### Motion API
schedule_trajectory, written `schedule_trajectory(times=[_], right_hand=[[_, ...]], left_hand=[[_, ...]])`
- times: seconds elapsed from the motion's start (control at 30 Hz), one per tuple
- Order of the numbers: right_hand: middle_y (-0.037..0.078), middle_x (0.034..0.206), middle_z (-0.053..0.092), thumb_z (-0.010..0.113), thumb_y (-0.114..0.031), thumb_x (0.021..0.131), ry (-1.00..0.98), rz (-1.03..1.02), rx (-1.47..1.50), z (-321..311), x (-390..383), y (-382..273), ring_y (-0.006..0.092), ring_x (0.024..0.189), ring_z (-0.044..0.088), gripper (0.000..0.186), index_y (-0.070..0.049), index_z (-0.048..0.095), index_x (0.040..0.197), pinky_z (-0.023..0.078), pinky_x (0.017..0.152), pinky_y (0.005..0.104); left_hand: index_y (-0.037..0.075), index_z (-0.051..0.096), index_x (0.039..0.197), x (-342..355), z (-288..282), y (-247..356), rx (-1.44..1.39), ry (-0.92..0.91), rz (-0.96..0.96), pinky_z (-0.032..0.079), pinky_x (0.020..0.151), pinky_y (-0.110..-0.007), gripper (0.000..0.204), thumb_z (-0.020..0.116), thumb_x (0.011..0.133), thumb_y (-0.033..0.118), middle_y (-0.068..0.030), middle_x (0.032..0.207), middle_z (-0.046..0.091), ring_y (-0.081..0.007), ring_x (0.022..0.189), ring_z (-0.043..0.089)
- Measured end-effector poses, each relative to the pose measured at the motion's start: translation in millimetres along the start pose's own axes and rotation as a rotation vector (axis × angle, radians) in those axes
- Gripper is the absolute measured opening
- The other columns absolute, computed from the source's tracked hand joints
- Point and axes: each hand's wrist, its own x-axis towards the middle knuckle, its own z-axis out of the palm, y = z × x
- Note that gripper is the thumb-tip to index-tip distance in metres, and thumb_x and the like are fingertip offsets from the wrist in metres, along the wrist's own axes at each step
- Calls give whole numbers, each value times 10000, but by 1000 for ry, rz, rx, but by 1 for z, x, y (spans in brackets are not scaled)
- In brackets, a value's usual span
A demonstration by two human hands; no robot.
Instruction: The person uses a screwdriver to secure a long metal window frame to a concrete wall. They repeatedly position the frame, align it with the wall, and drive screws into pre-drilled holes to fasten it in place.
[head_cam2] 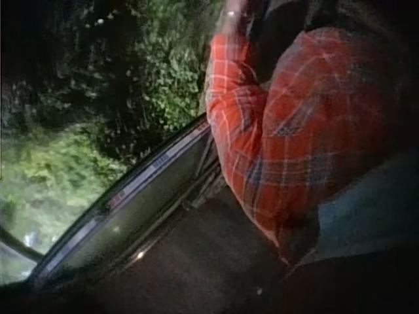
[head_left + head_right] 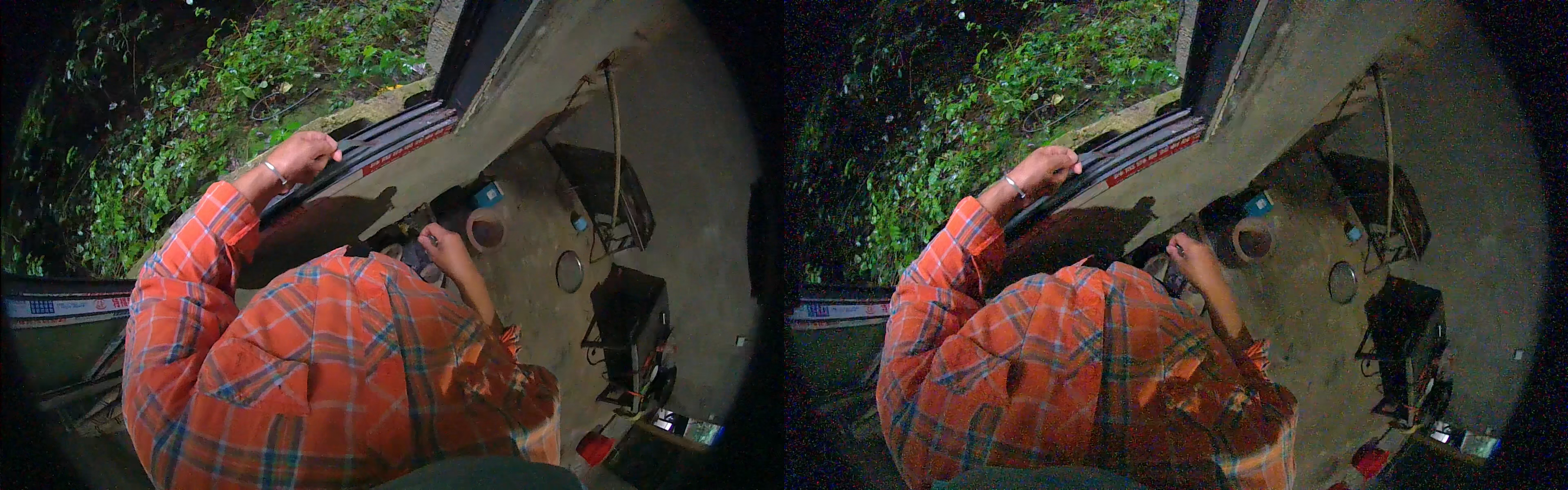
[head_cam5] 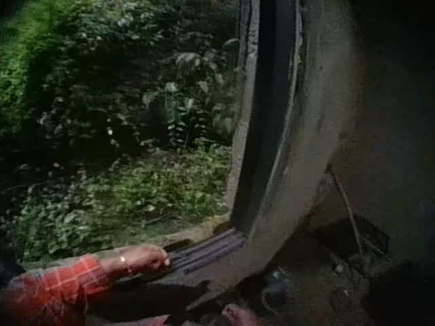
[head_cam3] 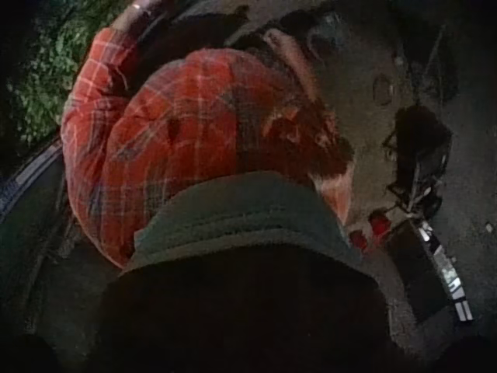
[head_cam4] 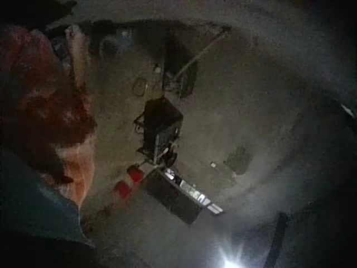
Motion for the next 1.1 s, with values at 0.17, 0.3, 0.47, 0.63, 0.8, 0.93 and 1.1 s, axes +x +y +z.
schedule_trajectory(times=[0.17, 0.3, 0.47, 0.63, 0.8, 0.93, 1.1], right_hand=[[139, 730, 570, 580, -168, 783, 16, -14, 18, 4, -2, 0, 277, 642, 563, 147, -39, 536, 837, 436, 573, 320], [137, 746, 578, 579, -164, 784, -22, 24, 72, 1, 2, -15, 275, 667, 573, 142, -39, 538, 839, 442, 586, 316], [134, 724, 579, 560, -201, 794, 6, -50, 84, 7, 7, -16, 290, 640, 567, 146, -67, 529, 843, 440, 565, 351], [143, 731, 581, 549, -225, 799, -28, -32, 54, 8, 8, -19, 328, 664, 565, 155, -79, 525, 844, 439, 562, 382], [156, 755, 579, 552, -218, 796, -17, -20, 77, 12, 9, -14, 352, 701, 556, 154, -73, 522, 835, 438, 578, 396], [140, 731, 568, 575, -175, 782, 23, -49, 85, 12, 11, -13, 280, 642, 554, 143, -47, 531, 830, 439, 571, 343], [153, 744, 574, 564, -198, 788, 25, -25, 81, 3, 7, -15, 348, 687, 553, 158, -54, 514, 831, 437, 583, 383]], left_hand=[[30, 565, 762, 8, 1, 7, 892, 9, 634, 442, 598, -331, 120, 458, 708, 31, -101, 741, 563, -266, 668, 540], [13, 552, 797, 21, -2, 12, 1051, 3, 1026, 452, 577, -294, 99, 500, 712, 16, -62, 776, 564, -198, 654, 546], [14, 564, 767, 15, 27, 28, 768, -33, 507, 459, 592, -324, 102, 514, 680, 31, -91, 752, 567, -249, 665, 551], [12, 575, 754, 30, 28, 26, 1149, -42, 726, 455, 541, -343, 110, 523, 667, 54, -101, 722, 563, -251, 607, 548], [9, 567, 739, 34, 47, 37, 836, -10, 521, 392, 436, -312, 106, 486, 721, 74, -72, 606, 525, -181, 499, 500], [23, 558, 724, 54, 74, 25, 510, 153, 305, 312, 396, -265, 171, 435, 786, 124, -28, 537, 469, -116, 461, 431], [20, 544, 711, 89, 93, 15, 419, 263, 331, 310, 401, -273, 163, 442, 776, 129, -19, 531, 464, -117, 443, 409]])
